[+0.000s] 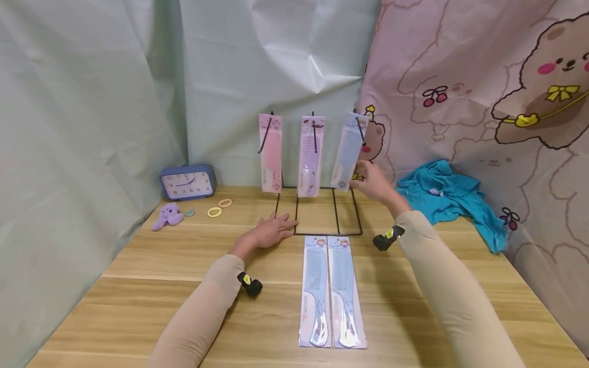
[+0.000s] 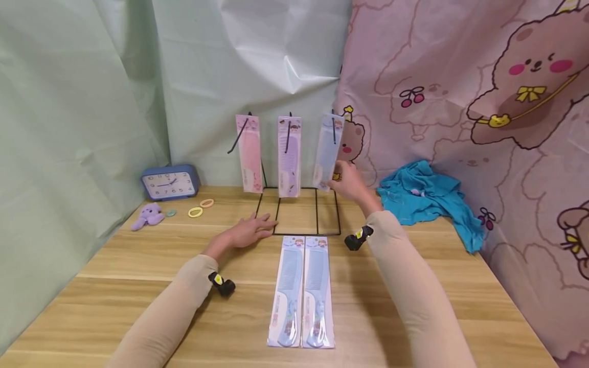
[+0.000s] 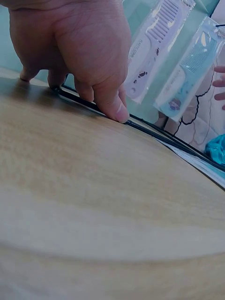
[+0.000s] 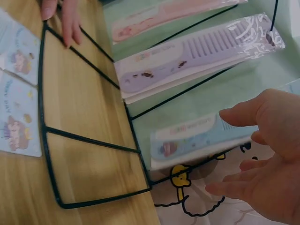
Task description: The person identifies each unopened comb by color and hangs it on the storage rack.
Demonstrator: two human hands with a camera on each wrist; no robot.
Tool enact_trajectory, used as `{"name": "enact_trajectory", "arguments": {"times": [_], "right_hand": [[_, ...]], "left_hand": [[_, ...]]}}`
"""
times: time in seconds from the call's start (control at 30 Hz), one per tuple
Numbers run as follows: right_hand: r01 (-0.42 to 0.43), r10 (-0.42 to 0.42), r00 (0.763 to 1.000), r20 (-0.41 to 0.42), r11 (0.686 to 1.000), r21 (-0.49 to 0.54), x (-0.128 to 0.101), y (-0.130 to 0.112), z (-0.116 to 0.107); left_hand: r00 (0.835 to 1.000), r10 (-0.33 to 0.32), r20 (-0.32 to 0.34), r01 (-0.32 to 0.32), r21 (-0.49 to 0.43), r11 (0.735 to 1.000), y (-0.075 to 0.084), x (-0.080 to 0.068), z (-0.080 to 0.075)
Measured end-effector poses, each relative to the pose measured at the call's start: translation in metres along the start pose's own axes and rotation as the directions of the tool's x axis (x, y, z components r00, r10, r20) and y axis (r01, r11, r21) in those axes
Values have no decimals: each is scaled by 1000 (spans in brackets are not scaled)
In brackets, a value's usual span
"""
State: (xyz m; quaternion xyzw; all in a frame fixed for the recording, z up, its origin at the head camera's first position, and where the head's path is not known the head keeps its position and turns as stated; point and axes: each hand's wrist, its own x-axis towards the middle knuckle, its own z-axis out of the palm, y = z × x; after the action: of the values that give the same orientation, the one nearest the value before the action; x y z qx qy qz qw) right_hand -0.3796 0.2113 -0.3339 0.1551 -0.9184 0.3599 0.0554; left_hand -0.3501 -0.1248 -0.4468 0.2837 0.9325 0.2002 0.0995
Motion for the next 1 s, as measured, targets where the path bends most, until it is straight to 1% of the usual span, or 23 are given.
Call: {"name": "enact_trajectory", "arguments": {"times": [0.23,0.33,0.47,0.53,0.63,0.77,0.87,1.0], "right_hand": [[55,-55,998,-18,998,-28,-9,-2,6],[46,-46,999,-14,999,-27,-21,-2,11],[5,-6,1000,17,999,38,-46,-3,25],[-13,12,999,36,999,48,-59,-3,33],[-43,41,996,77,999,23,-79,1,45],[-93,93,986,138,996,-13,-100,13,58],[-131,136,976,168,991,-39,-111,15,61],[-161,174,961,213,984,-75,-125,8,61]], "left_hand": [[1000,-4,-4,4,0,1000,0,0,-1],[1000,-2,0,2,-7,1000,0,-1,-1],[1000,-5,7,5,-14,1000,1,-1,-1],[1000,-7,7,7,-8,1000,1,0,0],[1000,-5,7,5,0,1000,0,1,0],[1000,-1,5,1,11,1000,0,3,0],[1000,-4,5,3,13,1000,-1,2,0],[1000,-4,7,4,11,1000,-1,3,0]]}}
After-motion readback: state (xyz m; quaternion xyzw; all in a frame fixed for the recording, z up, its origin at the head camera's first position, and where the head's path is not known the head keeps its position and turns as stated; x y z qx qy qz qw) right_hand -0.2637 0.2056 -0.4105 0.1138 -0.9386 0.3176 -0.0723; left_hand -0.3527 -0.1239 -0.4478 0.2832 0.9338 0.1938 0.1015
